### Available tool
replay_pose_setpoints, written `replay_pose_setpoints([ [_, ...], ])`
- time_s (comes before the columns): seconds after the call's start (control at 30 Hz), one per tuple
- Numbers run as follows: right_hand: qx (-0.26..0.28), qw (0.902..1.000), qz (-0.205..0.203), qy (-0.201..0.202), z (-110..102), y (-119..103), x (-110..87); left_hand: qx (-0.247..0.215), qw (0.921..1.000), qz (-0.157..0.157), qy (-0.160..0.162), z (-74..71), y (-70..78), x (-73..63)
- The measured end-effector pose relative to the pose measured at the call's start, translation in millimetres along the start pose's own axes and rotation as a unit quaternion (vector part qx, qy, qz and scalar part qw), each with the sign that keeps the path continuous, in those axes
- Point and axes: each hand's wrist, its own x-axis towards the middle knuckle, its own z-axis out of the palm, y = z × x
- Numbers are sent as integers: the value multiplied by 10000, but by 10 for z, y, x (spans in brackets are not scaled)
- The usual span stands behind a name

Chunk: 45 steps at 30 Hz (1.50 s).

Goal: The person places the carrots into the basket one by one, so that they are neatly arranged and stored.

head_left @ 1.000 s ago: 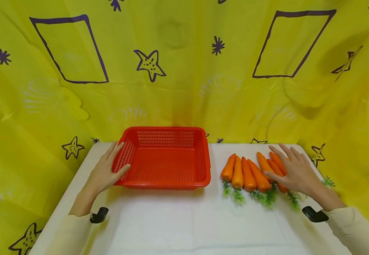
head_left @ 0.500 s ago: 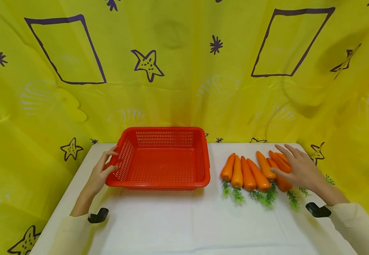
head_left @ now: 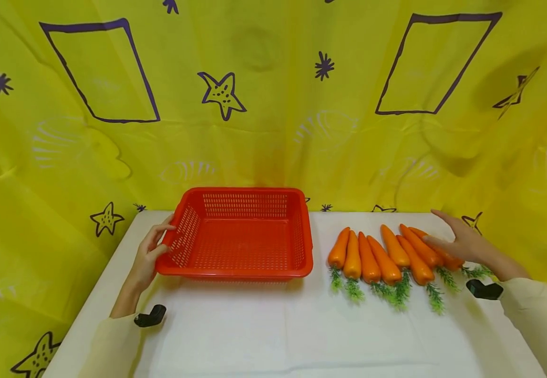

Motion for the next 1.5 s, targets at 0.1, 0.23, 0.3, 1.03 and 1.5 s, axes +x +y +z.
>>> replay_pose_setpoints([
  [0.1, 55, 9993, 174, -321, -55, 91, 27, -78, 9999, -4, 73, 1, -15, 6],
  [0.23, 73, 9981, 210, -582, -76, 200, 39, -145, 9998, 4, 144, 3, -24, 30],
  [0.3, 39, 9985, 130, -534, -58, 256, 44, -176, 9997, 12, 148, -2, -30, 46],
  [1.03, 159, 9919, -204, -1246, -43, 361, 121, -669, 9969, -339, -225, -86, -130, 68],
  [1.5, 156, 9868, -404, -1563, 0, 314, 178, -720, 9970, -266, -130, -68, -143, 52],
])
